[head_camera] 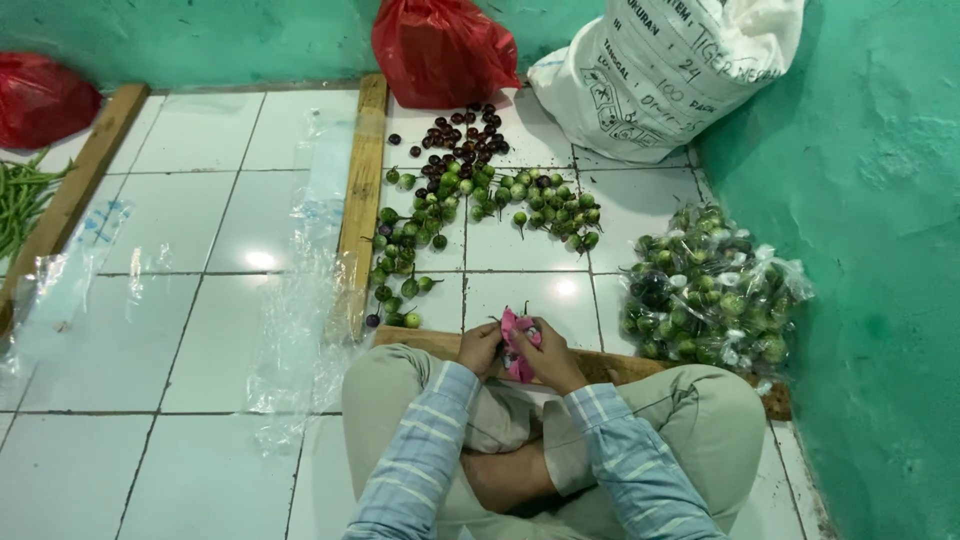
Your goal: Sorting and cleaning small green fruits by hand while sitting on the floor
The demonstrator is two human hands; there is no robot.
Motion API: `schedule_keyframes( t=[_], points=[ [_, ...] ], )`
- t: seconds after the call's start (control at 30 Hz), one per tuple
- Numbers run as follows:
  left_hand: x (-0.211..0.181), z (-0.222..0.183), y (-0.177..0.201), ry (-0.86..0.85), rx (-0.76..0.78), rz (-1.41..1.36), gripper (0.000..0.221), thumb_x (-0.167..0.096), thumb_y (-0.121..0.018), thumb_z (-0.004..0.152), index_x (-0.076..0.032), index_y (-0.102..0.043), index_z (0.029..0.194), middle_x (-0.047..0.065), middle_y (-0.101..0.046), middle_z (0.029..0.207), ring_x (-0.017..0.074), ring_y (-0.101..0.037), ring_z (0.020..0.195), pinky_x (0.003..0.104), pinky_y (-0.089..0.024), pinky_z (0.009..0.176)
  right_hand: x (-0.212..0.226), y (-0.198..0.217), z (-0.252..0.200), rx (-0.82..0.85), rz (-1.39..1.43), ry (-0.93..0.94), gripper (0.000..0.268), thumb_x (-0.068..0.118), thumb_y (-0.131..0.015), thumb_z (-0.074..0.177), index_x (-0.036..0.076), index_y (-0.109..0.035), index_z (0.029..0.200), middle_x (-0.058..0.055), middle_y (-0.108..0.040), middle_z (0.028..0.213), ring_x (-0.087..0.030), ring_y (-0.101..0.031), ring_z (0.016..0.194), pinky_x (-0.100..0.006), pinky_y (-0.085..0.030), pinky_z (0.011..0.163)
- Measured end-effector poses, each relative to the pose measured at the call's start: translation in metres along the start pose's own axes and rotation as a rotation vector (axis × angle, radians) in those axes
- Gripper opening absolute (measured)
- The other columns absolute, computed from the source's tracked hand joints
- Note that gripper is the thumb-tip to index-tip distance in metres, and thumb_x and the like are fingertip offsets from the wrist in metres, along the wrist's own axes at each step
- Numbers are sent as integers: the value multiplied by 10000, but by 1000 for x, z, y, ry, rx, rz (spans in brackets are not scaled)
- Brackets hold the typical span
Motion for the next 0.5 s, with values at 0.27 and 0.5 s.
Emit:
schedule_keyframes(
  t=[0.27,0.5],
  points=[
    [60,20,9,92,-35,-214,217,-205,-854,796,-60,-817,953,193,-743,870,309,-723,834,442,-609,661,11,4,-11,-54,-48,139,282,319,-661,940,108,-706,1121,-217,-759,996,-440,-716,1012,-527,-573,844],
    [24,-19,3,128,-46,-319,167,-147,-861,785,-20,-790,866,181,-689,814,289,-673,765,396,-590,633,17,15,-18,-102,-109,148,319,397,-569,1016,102,-644,919,-198,-707,758,-388,-728,753,-444,-545,643]
  ],
)
Point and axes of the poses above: each hand's wrist, its own z-axis towards the middle knuckle, its own y-axis out of the back of the hand, x = y × z, the point moved 5 cm from there along z, towards the middle knuckle
